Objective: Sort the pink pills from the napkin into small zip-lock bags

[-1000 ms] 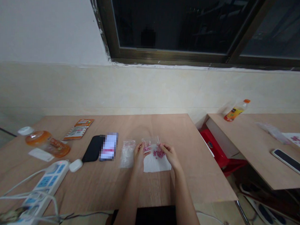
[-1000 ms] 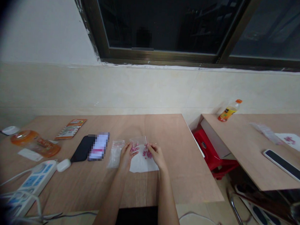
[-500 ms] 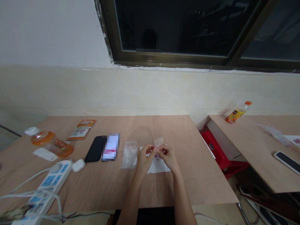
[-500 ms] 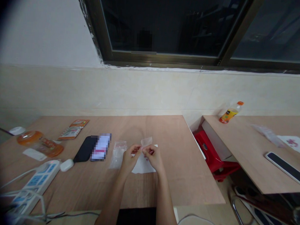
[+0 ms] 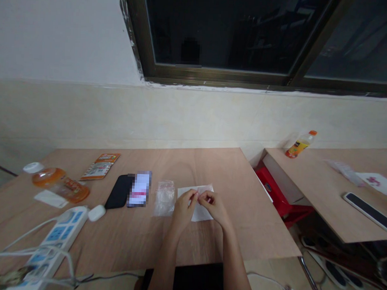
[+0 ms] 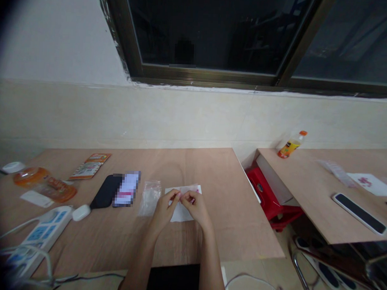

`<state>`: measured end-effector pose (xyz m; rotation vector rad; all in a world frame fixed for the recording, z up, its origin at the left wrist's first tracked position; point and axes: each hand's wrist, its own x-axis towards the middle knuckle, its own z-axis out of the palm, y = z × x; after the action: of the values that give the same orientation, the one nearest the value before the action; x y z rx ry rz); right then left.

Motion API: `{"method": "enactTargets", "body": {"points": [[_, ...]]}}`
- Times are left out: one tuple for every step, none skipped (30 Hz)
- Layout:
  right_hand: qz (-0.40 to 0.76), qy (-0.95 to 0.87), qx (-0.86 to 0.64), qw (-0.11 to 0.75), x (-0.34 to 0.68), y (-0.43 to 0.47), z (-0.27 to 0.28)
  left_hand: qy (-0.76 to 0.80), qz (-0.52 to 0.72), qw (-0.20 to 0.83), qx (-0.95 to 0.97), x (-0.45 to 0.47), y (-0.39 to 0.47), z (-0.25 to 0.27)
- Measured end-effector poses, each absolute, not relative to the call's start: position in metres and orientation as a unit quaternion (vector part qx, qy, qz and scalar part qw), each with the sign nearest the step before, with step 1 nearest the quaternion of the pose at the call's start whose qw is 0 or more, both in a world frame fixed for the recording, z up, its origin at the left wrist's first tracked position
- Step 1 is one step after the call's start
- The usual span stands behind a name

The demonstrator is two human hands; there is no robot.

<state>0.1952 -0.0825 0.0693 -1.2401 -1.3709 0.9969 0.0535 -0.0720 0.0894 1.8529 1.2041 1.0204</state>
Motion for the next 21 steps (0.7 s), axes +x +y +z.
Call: {"method": "enactTargets", "body": {"points": [[0.405,-0.567,-0.519,0.496,0.195,-0.084,0.069,0.469,0.383,0.33,0.724,0.053,-0.073,0.089],[0.398,-0.567,-0.524,0.495,0.195,-0.085,0.069,0.476,0.373,0.311,0.733,0.053,-0.074,0.088],[0.389,-0.568,-0.529,0.497,0.194,-0.086,0.069,0.486,0.361,0.29,0.741,0.053,-0.075,0.088],[0.38,-0.568,-0.533,0.5,0.193,-0.087,0.069,0.495,0.349,0.269,0.749,0.053,-0.076,0.088],[0.371,-0.567,-0.536,0.504,0.192,-0.088,0.069,0.504,0.337,0.25,0.755,0.052,-0.078,0.088],[0.363,-0.567,-0.539,0.507,0.19,-0.089,0.068,0.512,0.325,0.235,0.76,0.052,-0.079,0.088],[0.353,-0.567,-0.542,0.51,0.189,-0.09,0.068,0.516,0.315,0.224,0.765,0.051,-0.08,0.089],[0.342,-0.567,-0.546,0.514,0.187,-0.091,0.067,0.518,0.307,0.214,0.769,0.05,-0.081,0.089],[0.331,-0.568,-0.549,0.516,0.185,-0.091,0.066,0.52,0.301,0.204,0.773,0.049,-0.082,0.089],[0.319,-0.571,-0.552,0.517,0.183,-0.092,0.065,0.522,0.297,0.192,0.776,0.049,-0.083,0.089],[0.308,-0.573,-0.556,0.517,0.181,-0.092,0.064,0.523,0.293,0.18,0.78,0.048,-0.084,0.088],[0.297,-0.575,-0.56,0.517,0.18,-0.092,0.062,0.526,0.291,0.168,0.782,0.047,-0.085,0.088],[0.286,-0.576,-0.565,0.517,0.178,-0.093,0.061,0.528,0.29,0.156,0.783,0.046,-0.086,0.087],[0.275,-0.577,-0.571,0.515,0.177,-0.093,0.06,0.531,0.29,0.147,0.782,0.046,-0.086,0.086],[0.264,-0.577,-0.578,0.514,0.175,-0.094,0.059,0.532,0.292,0.141,0.782,0.046,-0.087,0.086],[0.253,-0.575,-0.585,0.513,0.174,-0.094,0.059,0.533,0.294,0.137,0.782,0.045,-0.088,0.086],[0.244,-0.573,-0.591,0.513,0.172,-0.095,0.059,0.533,0.295,0.135,0.782,0.045,-0.088,0.085],[0.236,-0.569,-0.597,0.514,0.171,-0.096,0.059,0.532,0.296,0.135,0.782,0.045,-0.089,0.085],[0.23,-0.565,-0.602,0.516,0.17,-0.097,0.06,0.531,0.297,0.136,0.782,0.045,-0.09,0.085],[0.225,-0.562,-0.604,0.518,0.169,-0.098,0.06,0.531,0.297,0.138,0.781,0.045,-0.09,0.085],[0.221,-0.558,-0.606,0.521,0.168,-0.099,0.061,0.531,0.298,0.141,0.78,0.045,-0.091,0.085]]}}
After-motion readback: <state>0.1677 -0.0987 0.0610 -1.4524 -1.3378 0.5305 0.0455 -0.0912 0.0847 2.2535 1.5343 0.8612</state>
